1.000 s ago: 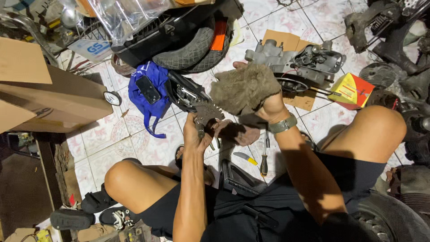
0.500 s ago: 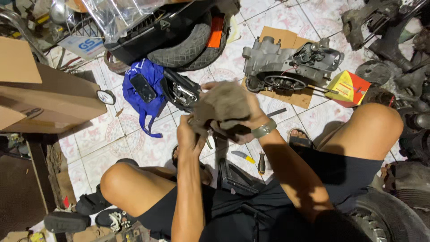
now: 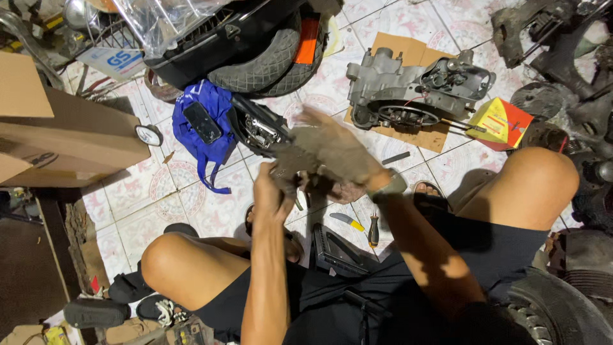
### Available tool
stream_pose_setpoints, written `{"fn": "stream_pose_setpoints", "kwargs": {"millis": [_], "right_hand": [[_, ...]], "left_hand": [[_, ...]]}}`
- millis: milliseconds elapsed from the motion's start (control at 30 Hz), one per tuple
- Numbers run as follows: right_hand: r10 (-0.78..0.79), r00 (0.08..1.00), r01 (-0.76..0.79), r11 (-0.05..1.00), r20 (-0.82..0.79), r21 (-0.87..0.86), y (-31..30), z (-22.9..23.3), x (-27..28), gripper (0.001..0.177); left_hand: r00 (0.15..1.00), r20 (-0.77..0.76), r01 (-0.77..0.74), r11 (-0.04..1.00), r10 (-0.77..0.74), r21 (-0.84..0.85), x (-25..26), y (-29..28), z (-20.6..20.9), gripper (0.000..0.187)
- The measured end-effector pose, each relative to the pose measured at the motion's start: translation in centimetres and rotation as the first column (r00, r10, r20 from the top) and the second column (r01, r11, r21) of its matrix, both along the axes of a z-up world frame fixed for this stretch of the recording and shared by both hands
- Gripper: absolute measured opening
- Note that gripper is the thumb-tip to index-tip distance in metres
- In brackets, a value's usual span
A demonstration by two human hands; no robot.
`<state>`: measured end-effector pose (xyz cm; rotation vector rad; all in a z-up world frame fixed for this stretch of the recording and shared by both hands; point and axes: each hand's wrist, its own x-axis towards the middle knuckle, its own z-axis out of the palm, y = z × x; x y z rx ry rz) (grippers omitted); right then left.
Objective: The person scrapes a metal gear with a chisel and hammer, then moves indoors to wipe the gear with a cloth. They then wipe a black plastic motorcycle part and place a pair of pliers inside it.
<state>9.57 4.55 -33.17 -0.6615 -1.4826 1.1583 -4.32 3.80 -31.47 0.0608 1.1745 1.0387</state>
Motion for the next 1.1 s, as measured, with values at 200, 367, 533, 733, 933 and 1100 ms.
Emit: {"fn": "stream_pose_setpoints", "kwargs": {"millis": [200,367,533,733,933,1100], "right_hand": [[-0.306,0.872,0.310,0.949,0.382,0.051,0.0,-1.9,-0.8,0.027],[-0.291,0.938,0.315,0.943,0.186,-0.111,-0.3,-2.0,0.2,0.037],[-0.308,0.937,0.323,0.944,0.165,-0.067,-2.5,1.3,1.3,0.022],[-0.415,0.899,0.430,0.896,0.140,-0.107,-4.3,-2.1,3.4,0.027],[-0.526,0.846,0.527,0.805,0.083,-0.273,-5.0,-3.9,5.5,0.024],[-0.591,0.806,0.544,0.722,0.028,-0.427,-5.0,-5.8,6.7,0.023]], "left_hand": [[0.975,-0.181,0.127,0.992,-0.130,-0.029,0.6,0.7,-2.4,0.030],[0.972,-0.206,0.116,0.993,-0.114,-0.004,0.4,0.5,-6.1,0.024],[0.917,-0.359,0.191,0.982,-0.176,0.006,1.1,1.3,-7.9,0.028],[0.854,-0.287,0.440,0.897,-0.434,-0.045,5.2,-0.3,-4.1,0.049],[0.580,-0.651,0.694,0.715,-0.490,0.080,6.4,-1.6,2.4,0.070],[0.117,-0.657,0.937,0.301,-0.745,-0.175,7.2,-2.5,2.1,0.090]]}}
